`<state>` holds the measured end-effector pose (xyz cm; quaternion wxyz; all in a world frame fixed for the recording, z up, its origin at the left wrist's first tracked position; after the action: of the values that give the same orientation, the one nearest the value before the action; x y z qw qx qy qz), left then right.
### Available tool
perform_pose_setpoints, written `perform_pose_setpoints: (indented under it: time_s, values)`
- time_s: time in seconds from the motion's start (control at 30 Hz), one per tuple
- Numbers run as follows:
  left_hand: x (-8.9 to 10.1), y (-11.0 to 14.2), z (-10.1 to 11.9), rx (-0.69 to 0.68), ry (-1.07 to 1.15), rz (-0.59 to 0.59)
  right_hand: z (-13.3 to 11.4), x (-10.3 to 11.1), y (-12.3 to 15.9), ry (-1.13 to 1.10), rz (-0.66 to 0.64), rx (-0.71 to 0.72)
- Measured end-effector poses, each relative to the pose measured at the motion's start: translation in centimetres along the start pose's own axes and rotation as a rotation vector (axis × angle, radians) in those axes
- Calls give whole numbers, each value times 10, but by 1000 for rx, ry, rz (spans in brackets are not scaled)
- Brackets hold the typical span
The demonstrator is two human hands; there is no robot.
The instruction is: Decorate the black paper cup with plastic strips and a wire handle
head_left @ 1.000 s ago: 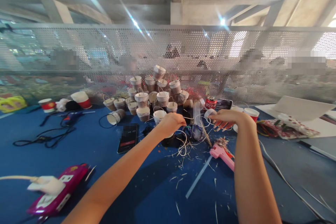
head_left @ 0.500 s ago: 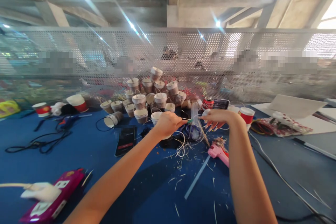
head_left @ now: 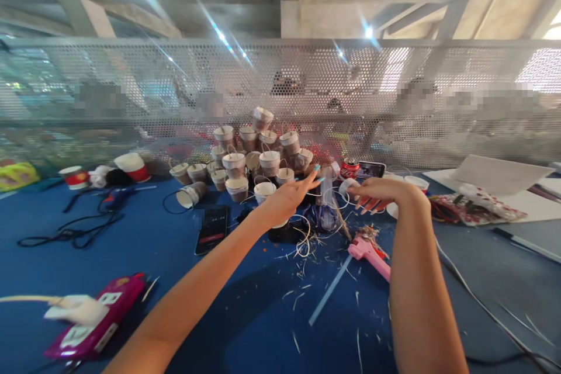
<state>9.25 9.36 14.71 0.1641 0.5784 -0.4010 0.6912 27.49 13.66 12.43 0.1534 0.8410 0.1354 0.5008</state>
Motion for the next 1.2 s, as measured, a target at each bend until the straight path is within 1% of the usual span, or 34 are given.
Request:
perform_pose_setpoints:
  time_s: [0.07,0.1,0.13,0.23,0.3,0.37,0.43,0.5,0.57,0.63,0.7,0.73,0.8,0.83,0.9,1.03,1.1,1.2]
  values:
    - [6,1,6,-81,-21,74,0,-1,-1,-13,-5,-12]
    - [7,0,6,-89,-31,94,0,-1,-1,-23,-6,-17]
    - [8,-1,4,-83,-37,90,1,-2,-2,-34,-6,-19]
    - [0,-5,-7,-9,-43,-19,5,-2,-3,-53,-11,-37]
    - [-2,-5,-16,68,-22,-50,10,-3,-4,-37,-21,-65]
    - [1,-5,-21,113,27,-15,14,-3,-6,-7,-26,-86]
    - [4,-4,-23,126,79,37,11,-2,-9,16,-12,-59]
    - [9,-2,-25,158,97,92,-5,-1,-10,23,18,58]
    - [13,-1,-28,213,78,123,-34,-3,-7,7,43,258]
    - [15,0,-30,260,48,113,-69,-11,1,-34,39,478]
    - [16,0,-29,282,21,74,-99,-19,10,-28,58,643]
    - [15,0,-29,289,1,48,-111,-21,13,-10,95,690]
    - [14,1,-29,307,-60,3,-128,-27,14,66,168,717]
    - [14,2,-29,313,-92,-6,-133,-30,14,100,199,718]
    - [18,4,-29,315,-135,21,-141,-35,14,111,202,741]
    - [30,6,-30,306,-114,135,-147,-40,17,-44,101,871]
    - [33,6,-31,309,-78,147,-147,-40,19,-103,56,932]
    - [37,4,-27,287,-21,134,-147,-43,22,-158,-28,996]
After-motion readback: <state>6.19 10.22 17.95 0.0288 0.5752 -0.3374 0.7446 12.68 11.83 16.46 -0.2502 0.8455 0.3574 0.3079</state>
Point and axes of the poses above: each hand's wrist, its own y-axis away from the middle knuckle, its own x-axis out of the back of the hand, z = x × y, the point moved 9 cm from there along -y, towards the middle knuckle, and after that the axes turned 6 degrees about y, right-handed, at the moved point
